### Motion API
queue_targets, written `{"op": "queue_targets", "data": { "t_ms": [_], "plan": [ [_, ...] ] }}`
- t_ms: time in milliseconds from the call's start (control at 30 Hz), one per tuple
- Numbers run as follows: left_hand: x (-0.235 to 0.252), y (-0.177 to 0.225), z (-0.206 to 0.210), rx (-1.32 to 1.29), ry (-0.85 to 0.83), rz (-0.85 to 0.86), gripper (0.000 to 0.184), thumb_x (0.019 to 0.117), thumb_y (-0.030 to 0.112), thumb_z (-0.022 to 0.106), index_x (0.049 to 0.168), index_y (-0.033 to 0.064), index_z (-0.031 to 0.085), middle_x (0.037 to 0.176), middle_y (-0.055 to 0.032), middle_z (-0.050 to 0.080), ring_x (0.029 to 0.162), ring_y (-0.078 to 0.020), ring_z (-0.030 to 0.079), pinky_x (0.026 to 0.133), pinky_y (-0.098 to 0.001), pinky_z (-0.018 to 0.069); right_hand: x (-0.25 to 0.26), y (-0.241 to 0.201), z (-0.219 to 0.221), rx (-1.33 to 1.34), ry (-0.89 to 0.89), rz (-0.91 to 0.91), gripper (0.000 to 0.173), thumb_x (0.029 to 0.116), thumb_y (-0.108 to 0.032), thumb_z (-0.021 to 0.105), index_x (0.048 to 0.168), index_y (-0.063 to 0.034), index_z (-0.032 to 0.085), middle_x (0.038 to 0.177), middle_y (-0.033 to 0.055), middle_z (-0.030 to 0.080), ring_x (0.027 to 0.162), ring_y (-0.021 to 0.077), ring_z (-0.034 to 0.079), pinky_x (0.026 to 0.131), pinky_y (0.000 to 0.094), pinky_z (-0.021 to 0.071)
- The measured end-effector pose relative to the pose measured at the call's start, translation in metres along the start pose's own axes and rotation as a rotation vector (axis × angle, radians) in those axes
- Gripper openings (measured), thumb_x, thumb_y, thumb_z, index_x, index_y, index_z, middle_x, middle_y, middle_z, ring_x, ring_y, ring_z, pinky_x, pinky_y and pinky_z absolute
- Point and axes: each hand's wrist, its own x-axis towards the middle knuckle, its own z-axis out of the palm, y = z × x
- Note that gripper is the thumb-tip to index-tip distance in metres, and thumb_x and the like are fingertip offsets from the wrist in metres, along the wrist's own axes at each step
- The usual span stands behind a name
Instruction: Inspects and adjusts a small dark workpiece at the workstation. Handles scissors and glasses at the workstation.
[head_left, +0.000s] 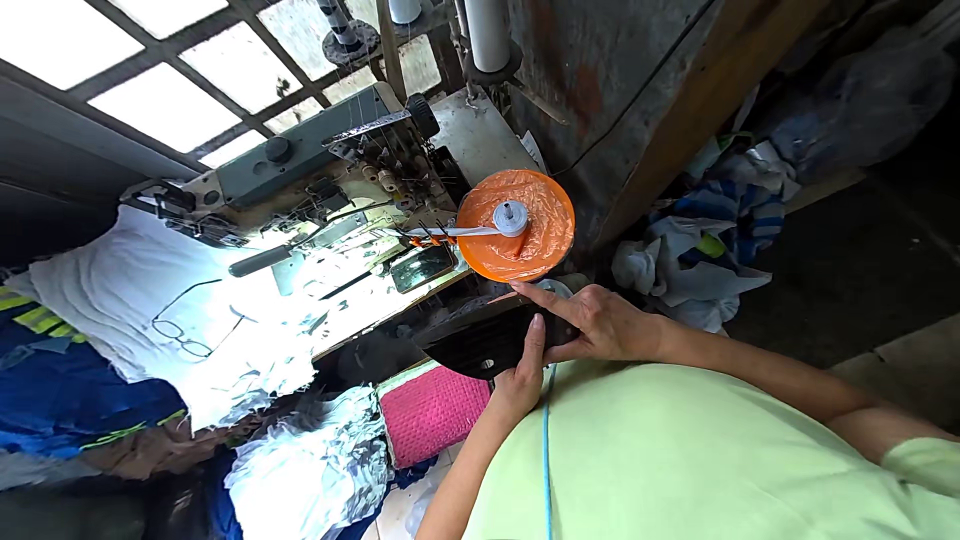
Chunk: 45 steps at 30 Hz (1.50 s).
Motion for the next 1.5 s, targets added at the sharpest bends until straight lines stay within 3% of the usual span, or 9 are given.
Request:
{"op": "queue_targets", "data": {
  "t_ms": [333, 467, 700, 800, 900, 1067, 1133, 1300, 1500],
  "plan": [
    [-0.006, -0.006, -0.017, -0.388, -0.094, -0.123, 0.017, 0.0944, 0.031, 0.068, 0.111, 0.0315, 0.071, 0.100, 0.0130, 0.075, 0.093, 0.0042, 0.068, 0.082, -0.0182, 0.0559, -0.007, 0.003, -0.003, 0.229, -0.035, 0.237, 0.087, 0.0996, -0.057, 0.053, 0.153, 0.0091, 0.035, 0.067, 0.0039, 0.051, 0.059, 0.0085, 0.043, 0.059, 0.0229, 0.0413],
    [0.010, -0.010, -0.017, -0.382, -0.173, -0.145, 0.062, 0.0857, 0.069, 0.064, 0.121, 0.0232, 0.042, 0.089, 0.0141, 0.056, 0.066, 0.0083, 0.047, 0.054, -0.0094, 0.0375, -0.007, 0.000, -0.004, 0.758, 0.048, 0.446, 0.076, 0.1027, -0.049, 0.049, 0.156, 0.0011, 0.029, 0.067, -0.0089, 0.051, 0.053, -0.0066, 0.045, 0.051, 0.0120, 0.0415],
    [0.016, 0.000, -0.007, -0.488, 0.027, -0.373, 0.022, 0.1084, 0.009, 0.027, 0.108, 0.0128, 0.049, 0.071, 0.0082, 0.053, 0.052, 0.0033, 0.043, 0.047, -0.0109, 0.0366, -0.013, 0.007, -0.015, 0.980, 0.041, 0.308, 0.079, 0.0963, -0.064, 0.053, 0.156, -0.0142, 0.035, 0.066, -0.0127, 0.054, 0.051, -0.0097, 0.046, 0.047, 0.0083, 0.0397],
    [0.007, -0.001, -0.006, -0.450, 0.136, -0.376, 0.020, 0.1046, 0.009, 0.036, 0.102, 0.0181, 0.054, 0.071, 0.0107, 0.064, 0.057, 0.0043, 0.056, 0.053, -0.0129, 0.0466, -0.014, 0.004, -0.013, 0.592, -0.017, 0.228, 0.084, 0.0962, -0.056, 0.060, 0.151, 0.0048, 0.040, 0.081, 0.0013, 0.063, 0.067, -0.0060, 0.050, 0.064, 0.0118, 0.0454],
    [-0.012, -0.014, -0.016, -0.304, 0.176, -0.305, 0.034, 0.0792, 0.041, 0.082, 0.105, 0.0237, 0.071, 0.095, 0.0138, 0.074, 0.090, 0.0021, 0.069, 0.082, -0.0222, 0.0574, -0.010, -0.001, -0.013, 0.205, -0.084, 0.193, 0.091, 0.0921, -0.062, 0.061, 0.149, 0.0067, 0.043, 0.071, 0.0095, 0.061, 0.061, 0.0129, 0.051, 0.059, 0.0278, 0.0464],
    [-0.010, -0.004, -0.005, -0.111, 0.205, -0.296, 0.034, 0.0932, -0.004, 0.049, 0.082, 0.0228, 0.068, 0.077, 0.0153, 0.072, 0.074, 0.0072, 0.066, 0.071, -0.0154, 0.0551, -0.001, -0.004, -0.017, 0.056, -0.174, 0.246, 0.094, 0.0931, -0.064, 0.057, 0.155, 0.0038, 0.037, 0.072, 0.0112, 0.060, 0.062, 0.0208, 0.054, 0.060, 0.0361, 0.0475],
    [-0.014, -0.004, -0.009, 0.069, 0.175, -0.250, 0.020, 0.0893, -0.011, 0.054, 0.091, 0.0028, 0.068, 0.083, 0.0089, 0.069, 0.083, 0.0067, 0.064, 0.081, -0.0146, 0.0521, 0.001, -0.005, -0.015, 0.065, -0.175, 0.219, 0.094, 0.0928, -0.065, 0.057, 0.154, 0.0040, 0.038, 0.069, 0.0085, 0.056, 0.060, 0.0192, 0.050, 0.058, 0.0346, 0.0453],
    [-0.014, -0.005, -0.012, 0.083, 0.090, -0.165, 0.023, 0.0954, -0.004, 0.053, 0.115, 0.0004, 0.063, 0.102, 0.0137, 0.071, 0.100, 0.0090, 0.063, 0.092, -0.0172, 0.0523, 0.003, -0.007, -0.011, 0.109, -0.172, 0.211, 0.093, 0.0920, -0.064, 0.059, 0.153, 0.0046, 0.040, 0.073, 0.0105, 0.059, 0.063, 0.0201, 0.052, 0.060, 0.0355, 0.0466],
    [-0.014, -0.003, -0.018, 0.118, -0.057, -0.054, 0.020, 0.1027, 0.008, 0.050, 0.104, 0.0080, 0.070, 0.100, 0.0165, 0.072, 0.100, 0.0121, 0.062, 0.092, -0.0148, 0.0506, 0.004, -0.010, -0.012, 0.185, -0.160, 0.253, 0.094, 0.0915, -0.063, 0.061, 0.153, 0.0046, 0.039, 0.073, 0.0096, 0.059, 0.064, 0.0163, 0.049, 0.063, 0.0319, 0.0451]
  ]
}}
